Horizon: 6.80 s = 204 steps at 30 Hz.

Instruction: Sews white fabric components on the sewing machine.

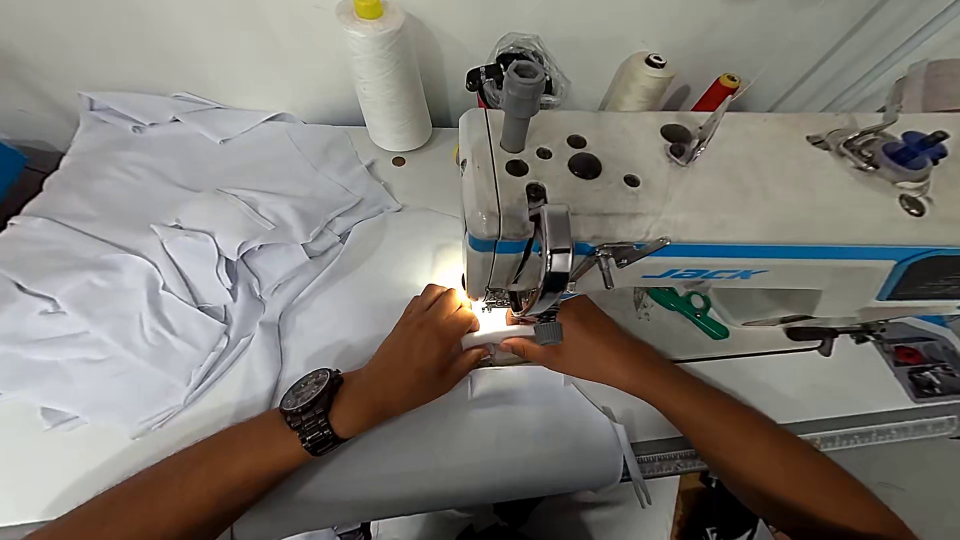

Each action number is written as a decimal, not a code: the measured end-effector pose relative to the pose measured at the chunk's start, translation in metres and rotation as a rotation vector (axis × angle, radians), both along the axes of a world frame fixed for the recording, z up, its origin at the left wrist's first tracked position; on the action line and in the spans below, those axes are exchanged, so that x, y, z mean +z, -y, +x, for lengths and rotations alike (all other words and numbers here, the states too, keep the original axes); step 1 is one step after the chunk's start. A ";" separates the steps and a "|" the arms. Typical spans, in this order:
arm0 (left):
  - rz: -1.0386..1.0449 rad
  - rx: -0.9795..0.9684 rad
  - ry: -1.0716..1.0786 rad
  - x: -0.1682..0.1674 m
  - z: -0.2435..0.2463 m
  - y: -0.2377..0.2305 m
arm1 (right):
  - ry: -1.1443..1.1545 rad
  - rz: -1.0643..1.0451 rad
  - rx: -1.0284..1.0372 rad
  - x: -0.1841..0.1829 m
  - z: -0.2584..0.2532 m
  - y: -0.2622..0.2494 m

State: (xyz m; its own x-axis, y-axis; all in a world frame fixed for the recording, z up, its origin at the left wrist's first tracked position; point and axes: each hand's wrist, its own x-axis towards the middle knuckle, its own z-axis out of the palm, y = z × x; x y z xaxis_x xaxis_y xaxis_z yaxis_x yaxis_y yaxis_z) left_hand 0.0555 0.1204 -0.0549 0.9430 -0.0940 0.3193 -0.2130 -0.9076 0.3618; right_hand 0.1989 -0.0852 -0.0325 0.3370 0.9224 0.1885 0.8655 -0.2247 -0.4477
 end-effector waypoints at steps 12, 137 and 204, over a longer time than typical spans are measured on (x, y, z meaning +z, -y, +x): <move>0.230 -0.278 0.198 0.005 -0.012 0.000 | 0.064 0.116 0.267 -0.015 0.002 0.016; 0.199 -0.308 -0.107 -0.009 -0.031 -0.021 | 0.210 0.065 0.140 -0.026 0.004 -0.003; -0.127 0.547 -0.191 0.067 -0.102 0.105 | 0.203 -0.019 0.007 -0.040 -0.146 0.082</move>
